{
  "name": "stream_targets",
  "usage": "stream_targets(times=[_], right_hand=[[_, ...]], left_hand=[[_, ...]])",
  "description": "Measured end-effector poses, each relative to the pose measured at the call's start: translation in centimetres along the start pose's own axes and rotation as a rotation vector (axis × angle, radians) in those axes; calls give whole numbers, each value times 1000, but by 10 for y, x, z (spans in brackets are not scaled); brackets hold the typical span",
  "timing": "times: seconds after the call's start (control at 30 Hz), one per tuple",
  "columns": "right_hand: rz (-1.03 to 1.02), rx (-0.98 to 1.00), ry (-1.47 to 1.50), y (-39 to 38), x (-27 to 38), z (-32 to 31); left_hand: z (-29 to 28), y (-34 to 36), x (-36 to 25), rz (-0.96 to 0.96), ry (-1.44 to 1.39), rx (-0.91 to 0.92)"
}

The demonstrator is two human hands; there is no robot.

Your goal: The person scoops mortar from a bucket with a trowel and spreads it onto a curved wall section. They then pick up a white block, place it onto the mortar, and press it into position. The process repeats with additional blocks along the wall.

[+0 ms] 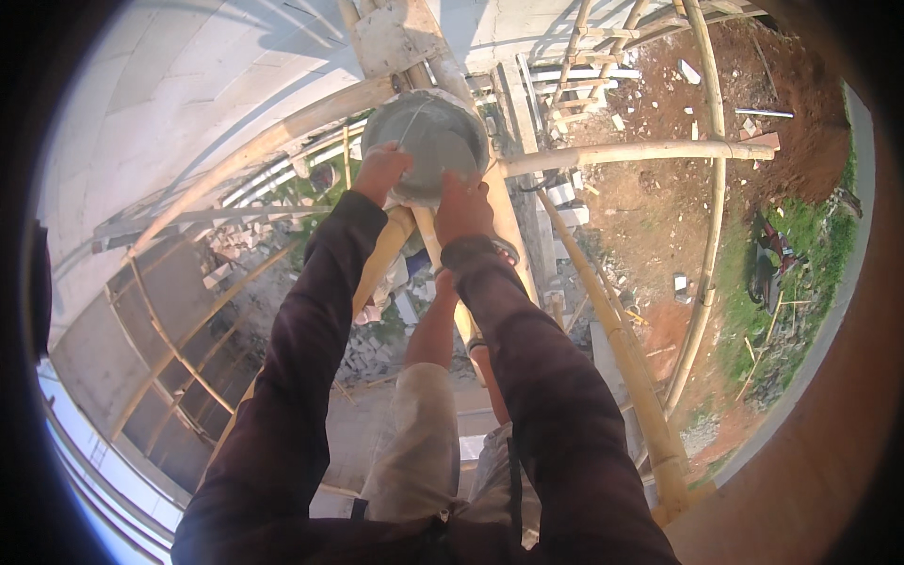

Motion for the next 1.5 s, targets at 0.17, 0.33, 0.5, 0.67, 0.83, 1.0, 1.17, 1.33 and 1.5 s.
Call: stream_targets(times=[0.17, 0.33, 0.5, 0.67, 0.83, 1.0, 1.17, 1.33, 1.5], right_hand=[[-108, 33, -115, 24, 18, 52], [-67, 52, 97, -1, 7, 53], [213, 236, 57, -89, -42, 2], [487, -16, 229, -219, -129, -103], [814, -255, 245, -369, -250, -182], [1231, -755, 488, -566, -314, -187], [1705, -1171, 942, -723, -278, -39], [2137, -1492, 1365, -779, -189, 167], [2513, -1635, 1532, -795, -126, 342]], left_hand=[[-30, 16, 32, -95, -122, -70], [-106, 18, 48, 62, 515, -573], [-125, -24, 103, -228, 571, -584], [5, -49, 79, 289, 1029, -45], [165, -73, 11, 167, 380, 374], [317, -222, -112, 635, 728, 850], [394, -402, -120, 986, 1010, 1353], [446, -489, -18, 827, 1421, 1560], [545, -537, 98, 936, 1497, 1651]])
Point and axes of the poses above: each hand's wrist, its own y-axis towards the middle knuckle, its own z-axis out of the palm, x = y × z, the point moved 10 cm from there along y, towards the middle knuckle, and after that the axes turned 4 degrees about y, right-handed, at the moved point
